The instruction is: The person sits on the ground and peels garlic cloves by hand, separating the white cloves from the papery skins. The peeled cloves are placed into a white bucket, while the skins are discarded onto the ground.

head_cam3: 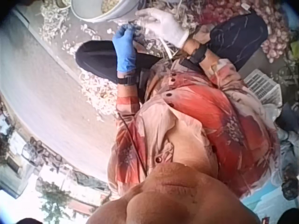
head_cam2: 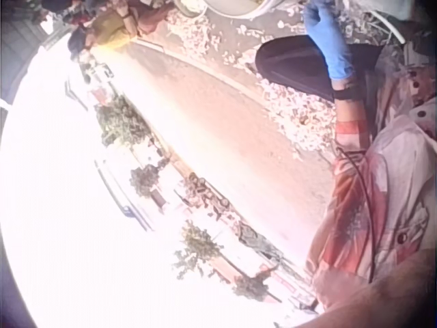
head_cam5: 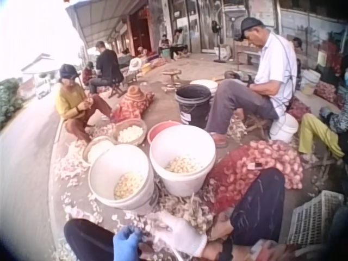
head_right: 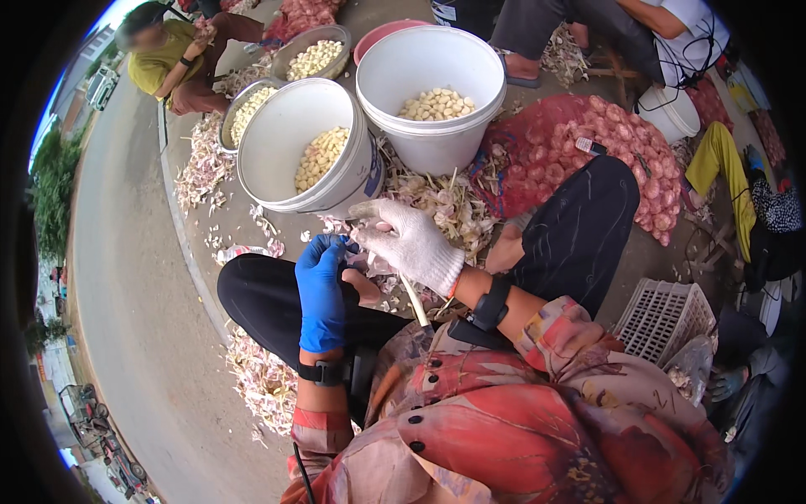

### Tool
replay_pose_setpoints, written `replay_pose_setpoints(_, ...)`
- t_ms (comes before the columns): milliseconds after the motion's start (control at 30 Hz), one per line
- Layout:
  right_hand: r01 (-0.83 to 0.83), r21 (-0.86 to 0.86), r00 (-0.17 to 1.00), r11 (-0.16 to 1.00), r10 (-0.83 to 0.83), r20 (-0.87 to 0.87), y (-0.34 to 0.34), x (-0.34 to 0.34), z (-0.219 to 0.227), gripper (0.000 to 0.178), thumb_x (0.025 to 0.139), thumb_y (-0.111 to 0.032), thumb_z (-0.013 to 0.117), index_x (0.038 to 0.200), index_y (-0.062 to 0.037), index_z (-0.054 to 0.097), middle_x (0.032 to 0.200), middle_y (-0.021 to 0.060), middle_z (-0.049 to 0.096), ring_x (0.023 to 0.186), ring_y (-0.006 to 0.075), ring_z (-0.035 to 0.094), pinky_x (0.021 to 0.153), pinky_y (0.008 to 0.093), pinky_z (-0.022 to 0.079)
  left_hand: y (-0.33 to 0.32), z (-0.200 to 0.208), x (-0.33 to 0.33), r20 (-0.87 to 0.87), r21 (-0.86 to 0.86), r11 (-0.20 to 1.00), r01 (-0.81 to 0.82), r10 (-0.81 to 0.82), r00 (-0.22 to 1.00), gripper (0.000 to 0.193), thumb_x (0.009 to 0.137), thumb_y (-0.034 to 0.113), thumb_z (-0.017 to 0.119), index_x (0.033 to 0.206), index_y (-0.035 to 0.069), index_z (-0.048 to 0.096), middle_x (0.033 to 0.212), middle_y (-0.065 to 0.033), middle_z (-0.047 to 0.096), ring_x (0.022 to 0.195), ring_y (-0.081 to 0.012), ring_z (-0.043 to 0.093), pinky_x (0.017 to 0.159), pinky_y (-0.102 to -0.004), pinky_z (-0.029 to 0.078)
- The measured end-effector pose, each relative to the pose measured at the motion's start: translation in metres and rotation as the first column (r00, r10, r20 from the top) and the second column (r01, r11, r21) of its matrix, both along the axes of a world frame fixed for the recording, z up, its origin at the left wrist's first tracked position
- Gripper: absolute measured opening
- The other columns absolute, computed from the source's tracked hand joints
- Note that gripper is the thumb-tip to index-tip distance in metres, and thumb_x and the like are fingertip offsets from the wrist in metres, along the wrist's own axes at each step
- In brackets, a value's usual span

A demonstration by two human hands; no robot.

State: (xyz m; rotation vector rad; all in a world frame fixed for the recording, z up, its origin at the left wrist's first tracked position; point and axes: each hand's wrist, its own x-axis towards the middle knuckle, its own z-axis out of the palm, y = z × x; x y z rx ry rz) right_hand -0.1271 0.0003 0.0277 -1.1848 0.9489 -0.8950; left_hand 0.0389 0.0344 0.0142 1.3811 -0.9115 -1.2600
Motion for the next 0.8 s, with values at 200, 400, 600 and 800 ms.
replay_pose_setpoints(200,-0.140,0.005,0.990,0.990,0.140,-0.022,-0.003,-0.001,-0.002,0.028,0.092,-0.016,0.064,0.117,-0.0022,0.068,0.089,0.0116,0.069,0.079,0.0165,0.064,0.072,0.0312,0.052,0.003,0.010,0.005,-0.118,0.012,0.998,0.059,-0.057,0.991,0.013,0.092,0.010,0.056,0.091,0.001,0.065,0.076,0.0044,0.057,0.067,-0.0040,0.047,0.060,-0.0214,0.039)
replay_pose_setpoints(400,-0.047,-0.673,0.901,0.738,-0.260,-0.348,-0.005,-0.001,-0.010,0.020,0.089,-0.014,0.062,0.106,-0.0043,0.066,0.093,0.0155,0.067,0.082,0.0318,0.067,0.072,0.0406,0.053,0.002,0.016,-0.017,0.043,-0.121,0.989,-0.087,0.093,0.995,0.014,0.093,0.007,0.064,0.102,-0.003,0.067,0.088,-0.0009,0.066,0.078,-0.0059,0.057,0.072,-0.0225,0.047)
replay_pose_setpoints(600,-0.330,-0.714,0.711,0.617,-0.335,-0.618,-0.006,-0.008,-0.005,0.028,0.080,-0.015,0.063,0.107,-0.0083,0.062,0.090,0.0130,0.063,0.084,0.0349,0.065,0.070,0.0455,0.053,0.004,0.011,-0.020,0.385,-0.272,0.962,0.008,0.101,0.917,0.009,0.089,0.005,0.071,0.095,-0.001,0.072,0.085,-0.0013,0.068,0.075,-0.0060,0.060,0.070,-0.0227,0.050)
replay_pose_setpoints(800,-0.108,-0.325,0.966,0.940,0.022,-0.258,0.002,-0.011,0.004,0.026,0.090,-0.009,0.057,0.115,-0.0043,0.064,0.085,0.0060,0.065,0.071,0.0164,0.064,0.061,0.0299,0.051,0.001,0.002,-0.009,0.115,-0.062,0.993,-0.096,0.102,0.988,0.007,0.089,0.004,0.067,0.089,-0.002,0.070,0.081,-0.0025,0.068,0.071,-0.0082,0.059,0.068,-0.0236,0.048)
